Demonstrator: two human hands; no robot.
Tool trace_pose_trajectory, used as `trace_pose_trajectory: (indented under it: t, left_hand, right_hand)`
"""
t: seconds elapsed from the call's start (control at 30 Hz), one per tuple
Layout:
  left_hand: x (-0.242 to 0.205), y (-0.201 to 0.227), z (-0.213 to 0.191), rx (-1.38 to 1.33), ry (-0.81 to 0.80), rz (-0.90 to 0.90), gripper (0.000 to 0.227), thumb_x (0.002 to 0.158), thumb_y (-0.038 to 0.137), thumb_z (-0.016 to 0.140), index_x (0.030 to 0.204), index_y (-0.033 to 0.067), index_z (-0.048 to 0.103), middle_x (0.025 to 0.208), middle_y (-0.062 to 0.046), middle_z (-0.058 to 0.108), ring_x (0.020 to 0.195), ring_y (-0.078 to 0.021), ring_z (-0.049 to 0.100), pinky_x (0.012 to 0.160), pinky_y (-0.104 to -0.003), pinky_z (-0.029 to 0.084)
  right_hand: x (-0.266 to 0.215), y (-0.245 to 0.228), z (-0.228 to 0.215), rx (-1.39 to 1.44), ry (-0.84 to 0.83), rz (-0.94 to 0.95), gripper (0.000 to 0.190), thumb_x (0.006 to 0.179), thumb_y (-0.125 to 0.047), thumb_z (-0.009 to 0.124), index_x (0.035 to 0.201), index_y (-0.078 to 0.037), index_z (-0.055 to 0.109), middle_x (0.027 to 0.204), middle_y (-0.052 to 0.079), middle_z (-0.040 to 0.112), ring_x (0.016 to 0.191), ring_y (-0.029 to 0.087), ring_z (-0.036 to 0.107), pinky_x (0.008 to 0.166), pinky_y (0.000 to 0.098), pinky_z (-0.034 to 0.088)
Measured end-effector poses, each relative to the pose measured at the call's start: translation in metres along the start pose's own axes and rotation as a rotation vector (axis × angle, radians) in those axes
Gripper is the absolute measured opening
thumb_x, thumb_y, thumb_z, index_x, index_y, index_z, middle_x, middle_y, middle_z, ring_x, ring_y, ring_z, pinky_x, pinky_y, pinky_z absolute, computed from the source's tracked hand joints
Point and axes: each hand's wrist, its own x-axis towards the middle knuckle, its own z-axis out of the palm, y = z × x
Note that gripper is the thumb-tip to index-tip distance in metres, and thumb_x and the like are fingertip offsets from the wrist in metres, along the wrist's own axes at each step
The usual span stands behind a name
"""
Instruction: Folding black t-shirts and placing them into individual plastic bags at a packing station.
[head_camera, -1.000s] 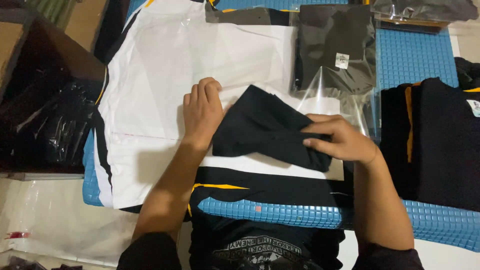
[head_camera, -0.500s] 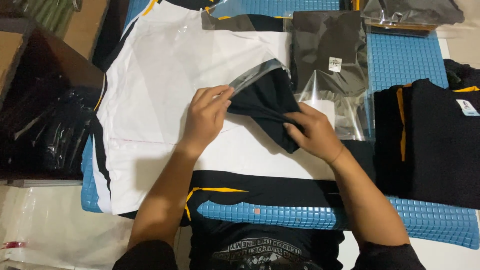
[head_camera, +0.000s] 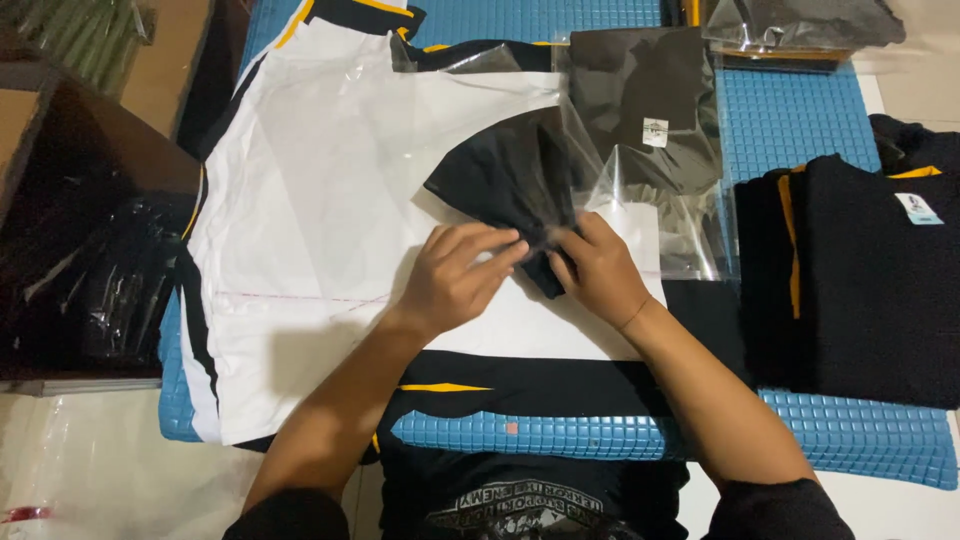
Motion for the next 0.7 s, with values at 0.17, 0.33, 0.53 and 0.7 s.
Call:
trace_pose_trajectory:
  t: [0.17, 0.33, 0.53, 0.7]
  left_hand:
    - [-0.006, 0.000, 0.001, -0.197, -0.043, -0.074, 0.035, 0.096, 0.047, 0.061, 0.107, 0.0183, 0.078, 0.108, -0.003, 0.071, 0.100, -0.0255, 0.065, 0.083, -0.039, 0.045]
    - [-0.042, -0.048, -0.002, -0.470, 0.068, -0.263, 0.070, 0.102, 0.066, 0.030, 0.066, 0.0169, 0.064, 0.072, -0.003, 0.061, 0.066, -0.0250, 0.056, 0.064, -0.036, 0.045]
    - [-0.031, -0.055, -0.006, -0.652, 0.378, -1.046, 0.058, 0.107, 0.023, 0.046, 0.050, 0.0149, 0.041, 0.045, -0.002, 0.038, 0.047, -0.0139, 0.040, 0.052, -0.025, 0.031]
    - [-0.017, -0.035, 0.006, -1.064, 0.541, -1.380, 0.035, 0.106, 0.032, 0.035, 0.099, 0.0118, 0.063, 0.093, -0.007, 0.061, 0.091, -0.0233, 0.056, 0.086, -0.037, 0.045]
  right_hand:
    - [0.005, -0.005, -0.004, -0.005, 0.033, -0.008, 0.007, 0.086, -0.001, 0.073, 0.093, 0.000, 0.073, 0.087, 0.017, 0.066, 0.091, 0.034, 0.068, 0.081, 0.0411, 0.060]
    - [-0.014, 0.025, 0.015, 0.074, 0.094, -0.013, 0.011, 0.088, -0.001, 0.071, 0.099, 0.000, 0.074, 0.088, 0.020, 0.067, 0.092, 0.036, 0.069, 0.082, 0.0439, 0.059]
    - [-0.033, 0.038, 0.033, 0.299, 0.219, 0.051, 0.009, 0.092, -0.007, 0.071, 0.099, -0.008, 0.076, 0.093, 0.011, 0.070, 0.095, 0.031, 0.069, 0.090, 0.0412, 0.056]
    - [-0.043, 0.037, 0.060, 0.466, 0.194, 0.000, 0.021, 0.090, -0.003, 0.071, 0.110, -0.004, 0.077, 0.101, 0.019, 0.074, 0.101, 0.036, 0.070, 0.091, 0.0462, 0.056]
